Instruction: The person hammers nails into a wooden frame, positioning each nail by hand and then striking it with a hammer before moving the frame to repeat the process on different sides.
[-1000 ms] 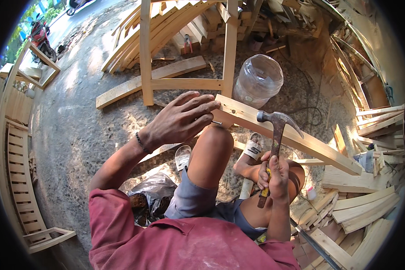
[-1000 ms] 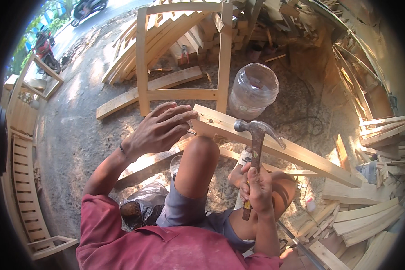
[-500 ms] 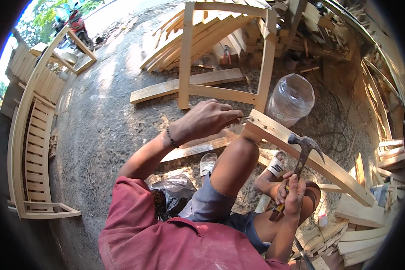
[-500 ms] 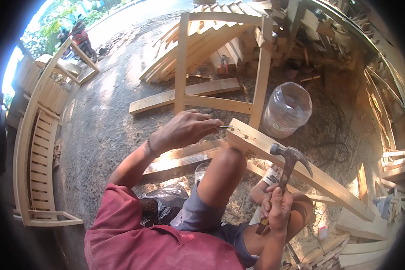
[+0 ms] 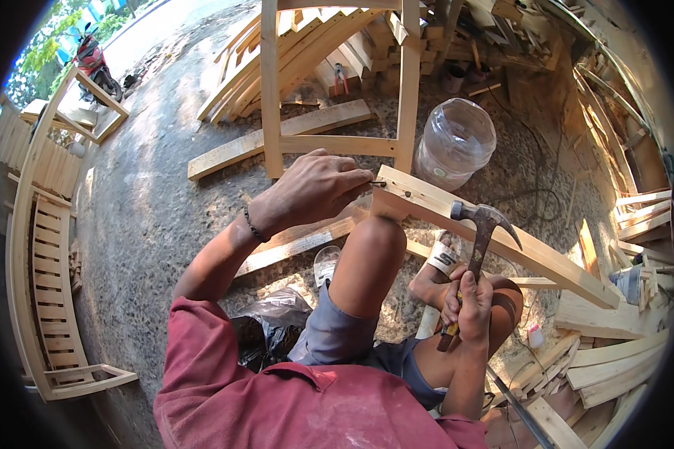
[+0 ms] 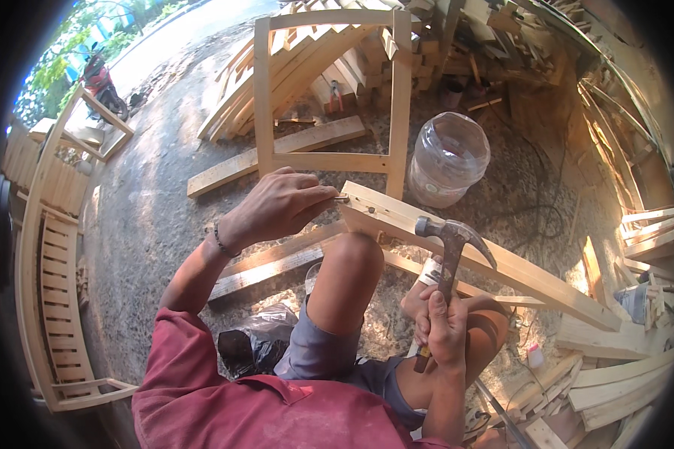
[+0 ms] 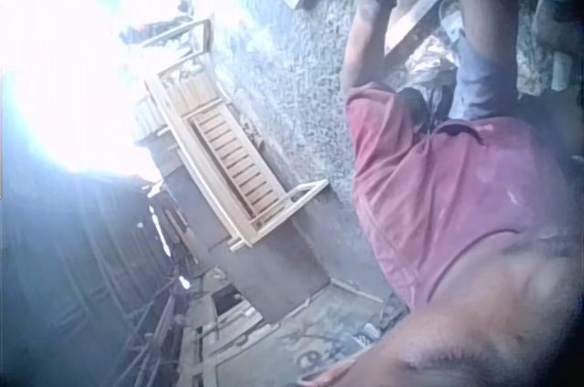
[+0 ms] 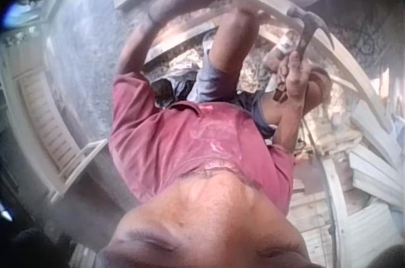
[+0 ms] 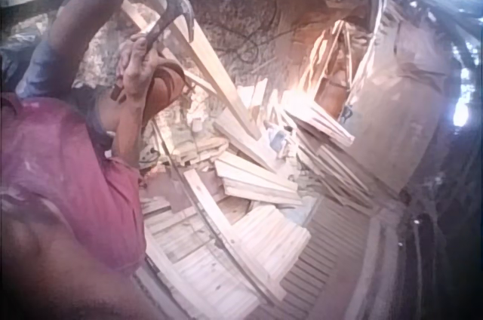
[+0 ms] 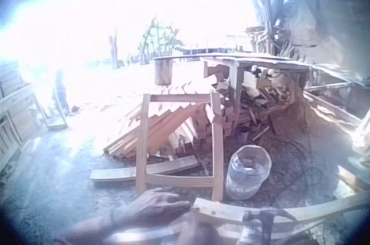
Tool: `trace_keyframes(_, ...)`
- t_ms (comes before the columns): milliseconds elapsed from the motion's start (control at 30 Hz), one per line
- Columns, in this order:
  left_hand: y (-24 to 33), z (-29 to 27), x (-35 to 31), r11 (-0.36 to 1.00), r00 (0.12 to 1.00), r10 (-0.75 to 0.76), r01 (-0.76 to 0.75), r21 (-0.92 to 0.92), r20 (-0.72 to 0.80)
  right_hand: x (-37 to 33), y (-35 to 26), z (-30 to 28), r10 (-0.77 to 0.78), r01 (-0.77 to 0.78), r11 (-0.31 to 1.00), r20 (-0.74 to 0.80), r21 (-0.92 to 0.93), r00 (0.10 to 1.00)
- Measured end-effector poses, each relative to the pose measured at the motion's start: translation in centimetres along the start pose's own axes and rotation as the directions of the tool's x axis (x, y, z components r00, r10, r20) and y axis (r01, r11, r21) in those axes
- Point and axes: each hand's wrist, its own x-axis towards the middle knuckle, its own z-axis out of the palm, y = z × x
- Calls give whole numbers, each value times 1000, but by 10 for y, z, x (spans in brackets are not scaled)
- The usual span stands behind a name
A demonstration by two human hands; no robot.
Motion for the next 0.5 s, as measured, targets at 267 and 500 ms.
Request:
trace_keyframes(267, 0, -4, 1, 997, 997, 73, -74, 28, 35, -3, -9, 4, 10, -10, 999, -7, -48, 1000)
trace_keyframes(500, -3, -6, 4, 995, 996, 75, -78, 57, 42, -7, -34, 12, -22, 31, 984, 52, -176, 998)
